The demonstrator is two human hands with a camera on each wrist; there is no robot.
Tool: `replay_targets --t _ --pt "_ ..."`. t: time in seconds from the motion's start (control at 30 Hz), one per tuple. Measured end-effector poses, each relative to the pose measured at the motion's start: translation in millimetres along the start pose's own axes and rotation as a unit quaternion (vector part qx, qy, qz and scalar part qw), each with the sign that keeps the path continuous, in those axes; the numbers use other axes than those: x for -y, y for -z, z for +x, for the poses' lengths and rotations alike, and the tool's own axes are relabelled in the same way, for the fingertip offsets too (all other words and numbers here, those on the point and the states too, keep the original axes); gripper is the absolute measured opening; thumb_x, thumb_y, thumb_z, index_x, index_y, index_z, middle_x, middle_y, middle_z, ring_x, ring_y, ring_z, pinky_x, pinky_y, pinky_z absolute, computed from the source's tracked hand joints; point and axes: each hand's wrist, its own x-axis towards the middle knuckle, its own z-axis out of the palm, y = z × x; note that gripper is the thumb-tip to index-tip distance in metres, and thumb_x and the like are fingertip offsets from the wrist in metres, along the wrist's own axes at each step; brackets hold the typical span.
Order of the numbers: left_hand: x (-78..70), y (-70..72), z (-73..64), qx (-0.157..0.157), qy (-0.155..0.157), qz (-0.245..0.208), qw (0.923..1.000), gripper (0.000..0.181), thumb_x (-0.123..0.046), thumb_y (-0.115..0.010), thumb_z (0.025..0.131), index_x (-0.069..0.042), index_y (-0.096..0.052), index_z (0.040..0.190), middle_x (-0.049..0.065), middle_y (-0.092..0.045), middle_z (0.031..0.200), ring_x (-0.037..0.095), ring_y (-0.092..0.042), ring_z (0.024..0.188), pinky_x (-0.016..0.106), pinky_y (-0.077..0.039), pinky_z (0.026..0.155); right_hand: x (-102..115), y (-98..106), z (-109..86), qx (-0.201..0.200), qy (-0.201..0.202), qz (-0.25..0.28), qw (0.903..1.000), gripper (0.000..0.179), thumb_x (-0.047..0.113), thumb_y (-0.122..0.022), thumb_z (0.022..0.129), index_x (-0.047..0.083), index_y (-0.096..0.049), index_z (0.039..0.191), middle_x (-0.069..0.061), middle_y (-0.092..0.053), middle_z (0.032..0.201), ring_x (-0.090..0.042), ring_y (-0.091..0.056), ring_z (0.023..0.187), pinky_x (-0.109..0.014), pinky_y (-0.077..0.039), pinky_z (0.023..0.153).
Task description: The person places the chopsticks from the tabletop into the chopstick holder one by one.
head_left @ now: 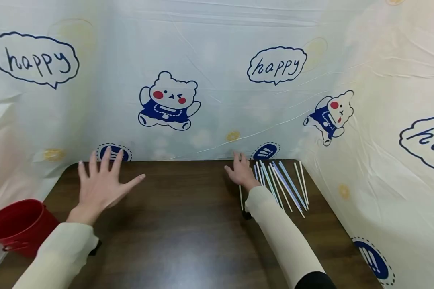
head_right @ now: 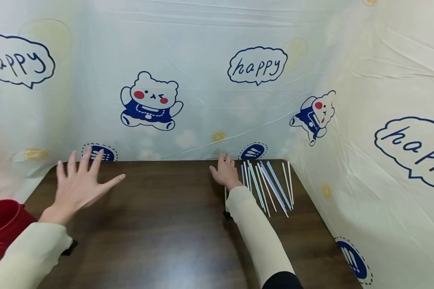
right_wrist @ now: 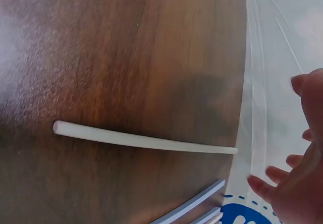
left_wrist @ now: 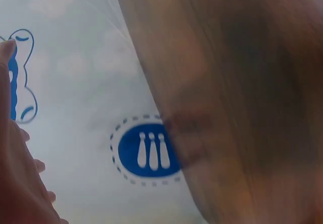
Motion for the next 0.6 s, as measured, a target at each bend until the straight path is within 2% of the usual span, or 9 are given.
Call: replay_targets --t 0.1,0.23,0.43,0.53,0.6 --pt "17.0 7.9 -12.4 -0.006 0.008 0.012 0.9999 0.109 -0.082 -0.047 0.087 -0.012 -0.015 0.164 0.028 -0.003 0.167 0.055 0.014 0.15 0.074 0.021 0.11 -4.1 -1.5 1.2 0.018 -0.016 0.008 0.9997 0.08 0.038 -0.056 0.105 0.008 -0.011 0.164 -0.022 -0.006 0.168 -0.046 -0.013 0.153 -0.061 -0.034 0.115" --pt "40.8 20.8 -30.7 -0.016 0.026 0.018 0.9994 0.108 -0.079 -0.05 0.087 -0.012 -0.015 0.164 0.029 -0.002 0.167 0.056 0.016 0.149 0.074 0.023 0.107 -9.2 -6.9 4.2 0.024 -0.027 0.016 0.9992 0.084 0.033 -0.061 0.103 0.003 -0.011 0.163 -0.026 -0.006 0.167 -0.047 -0.013 0.153 -0.059 -0.032 0.117" --pt "69.3 41.3 -52.8 -0.024 0.101 0.017 0.9945 0.117 -0.08 -0.054 0.084 -0.007 -0.008 0.163 0.031 0.003 0.166 0.054 0.023 0.148 0.076 0.023 0.107 -21.8 -9.9 12.1 0.027 -0.065 0.048 0.9964 0.087 0.028 -0.065 0.101 -0.003 -0.01 0.161 -0.03 -0.004 0.166 -0.047 -0.019 0.151 -0.058 -0.034 0.117" --pt "83.8 49.8 -67.4 -0.057 0.135 0.002 0.9892 0.122 -0.078 -0.063 0.08 -0.005 -0.01 0.163 0.032 -0.001 0.165 0.054 0.016 0.15 0.075 0.017 0.112 -26.2 -10.2 14.7 0.039 -0.09 0.059 0.9934 0.086 0.026 -0.067 0.1 -0.007 -0.015 0.159 -0.031 -0.011 0.165 -0.045 -0.024 0.15 -0.056 -0.035 0.116" --pt "93.7 54.0 -78.2 -0.09 0.147 -0.019 0.9848 0.123 -0.072 -0.071 0.077 -0.003 -0.013 0.162 0.033 -0.007 0.163 0.054 0.007 0.152 0.071 0.011 0.116 -27.9 -10.9 15.7 0.039 -0.092 0.056 0.9935 0.081 0.024 -0.069 0.098 -0.011 -0.024 0.155 -0.033 -0.02 0.161 -0.046 -0.031 0.146 -0.056 -0.039 0.113"
